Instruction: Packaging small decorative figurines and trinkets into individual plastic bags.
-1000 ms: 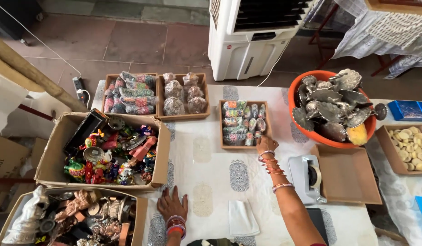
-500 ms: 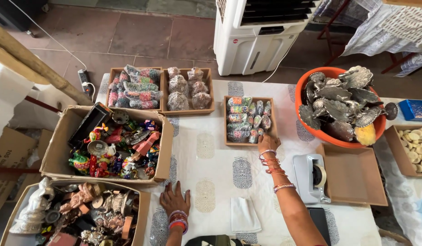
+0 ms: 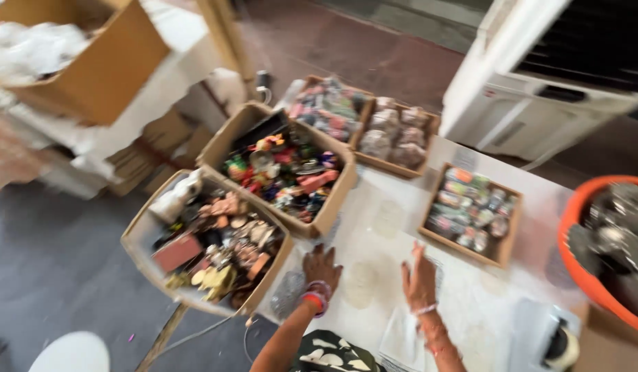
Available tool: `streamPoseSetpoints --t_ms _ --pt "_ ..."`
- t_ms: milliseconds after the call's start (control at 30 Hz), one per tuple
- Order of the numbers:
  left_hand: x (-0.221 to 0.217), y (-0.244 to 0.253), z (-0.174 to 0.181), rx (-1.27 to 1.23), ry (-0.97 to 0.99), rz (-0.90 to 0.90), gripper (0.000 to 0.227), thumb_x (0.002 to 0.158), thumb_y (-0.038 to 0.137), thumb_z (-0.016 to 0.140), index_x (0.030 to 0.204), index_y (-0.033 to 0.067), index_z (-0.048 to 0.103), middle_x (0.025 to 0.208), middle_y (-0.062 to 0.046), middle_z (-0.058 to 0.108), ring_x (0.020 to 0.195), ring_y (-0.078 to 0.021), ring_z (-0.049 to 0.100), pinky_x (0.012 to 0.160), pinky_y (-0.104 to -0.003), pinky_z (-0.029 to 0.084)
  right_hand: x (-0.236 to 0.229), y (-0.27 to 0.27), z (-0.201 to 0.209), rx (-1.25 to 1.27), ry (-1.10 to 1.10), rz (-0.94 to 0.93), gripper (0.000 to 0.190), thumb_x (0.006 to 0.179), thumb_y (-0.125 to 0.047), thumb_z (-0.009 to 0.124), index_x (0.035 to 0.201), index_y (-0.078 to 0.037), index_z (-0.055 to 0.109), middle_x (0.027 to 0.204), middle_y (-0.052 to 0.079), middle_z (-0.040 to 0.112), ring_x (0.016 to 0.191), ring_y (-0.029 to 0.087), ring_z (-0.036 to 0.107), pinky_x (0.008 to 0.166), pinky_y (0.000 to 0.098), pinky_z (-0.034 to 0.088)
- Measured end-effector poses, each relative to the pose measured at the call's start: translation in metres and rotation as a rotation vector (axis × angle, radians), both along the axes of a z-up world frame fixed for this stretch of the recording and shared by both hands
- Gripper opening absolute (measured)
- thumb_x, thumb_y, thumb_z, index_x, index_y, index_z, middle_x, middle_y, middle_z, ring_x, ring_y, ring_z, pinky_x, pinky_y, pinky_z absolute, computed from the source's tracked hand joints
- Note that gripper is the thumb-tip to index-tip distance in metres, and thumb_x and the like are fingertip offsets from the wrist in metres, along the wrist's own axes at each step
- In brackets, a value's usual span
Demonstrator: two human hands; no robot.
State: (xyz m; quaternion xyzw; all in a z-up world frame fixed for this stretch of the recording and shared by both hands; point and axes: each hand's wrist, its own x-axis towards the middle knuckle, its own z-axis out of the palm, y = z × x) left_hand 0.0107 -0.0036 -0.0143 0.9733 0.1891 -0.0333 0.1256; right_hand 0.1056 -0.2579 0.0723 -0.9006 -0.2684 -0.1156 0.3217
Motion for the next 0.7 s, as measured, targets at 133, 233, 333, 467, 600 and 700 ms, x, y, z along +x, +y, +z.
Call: streamPoseSetpoints --t_ms 133,233,333,467,600,700 --pt "0.002 0.015 0.09 -0.295 0.279 0.051 0.047 0.093 0.032 0.069 0.136 0.0168 0.058 0.155 -0.018 0.041 0.139 -0.0348 0.045 0.117 -0.05 0.036 -0.057 0.013 -0.075 -0.293 0.063 0.118 0.076 0.099 -0.046 0.044 0.159 -0.009 0.017 0.16 0.019 0.034 0.136 0.033 0.041 0.114 0.0513 0.033" --pt "0.008 0.055 0.046 -1.061 0.082 -0.109 0.025 0.097 0.014 0.063 0.122 0.008 0.065 0.126 -0.017 0.073 0.113 -0.0271 0.071 0.099 -0.037 0.059 -0.079 0.014 -0.076 -0.576 0.119 0.179 0.073 0.097 -0.053 0.041 0.158 -0.021 0.018 0.165 0.016 0.017 0.149 0.034 0.022 0.118 0.0541 0.019" --pt "0.003 0.09 0.12 -0.972 -0.37 -0.262 0.026 0.097 0.004 0.056 0.12 0.0031 0.068 0.118 -0.016 0.074 0.102 -0.0215 0.074 0.085 -0.03 0.065 -0.084 0.014 -0.075 -0.724 0.157 0.183 0.067 0.098 -0.055 0.039 0.158 -0.032 0.019 0.165 0.013 0.014 0.151 0.033 0.017 0.12 0.054 0.015" --pt "0.005 0.15 0.182 -0.667 -0.643 0.153 0.016 0.095 0.006 0.064 0.109 0.0081 0.07 0.101 -0.011 0.077 0.079 -0.0173 0.073 0.064 -0.026 0.062 -0.087 0.015 -0.066 -0.721 0.13 0.15 0.064 0.097 -0.052 0.04 0.156 -0.034 0.023 0.164 0.012 0.02 0.151 0.032 0.02 0.121 0.0537 0.016" --pt "-0.004 0.206 0.185 -0.316 -0.942 0.309 0.014 0.096 0.005 0.066 0.109 0.0065 0.068 0.101 -0.01 0.075 0.086 -0.0187 0.074 0.067 -0.027 0.066 -0.086 0.018 -0.059 -0.72 0.169 0.122 0.063 0.096 -0.05 0.042 0.156 -0.038 0.027 0.163 0.008 0.022 0.151 0.03 0.022 0.121 0.0532 0.016" --pt "-0.016 0.2 0.195 -0.342 -0.927 0.368 0.011 0.098 0.002 0.064 0.108 0.0039 0.065 0.105 -0.011 0.073 0.091 -0.0204 0.074 0.076 -0.033 0.065 -0.085 0.017 -0.06 -0.683 0.173 0.128 0.063 0.095 -0.049 0.044 0.155 -0.038 0.03 0.163 0.009 0.024 0.15 0.03 0.023 0.12 0.0534 0.016"
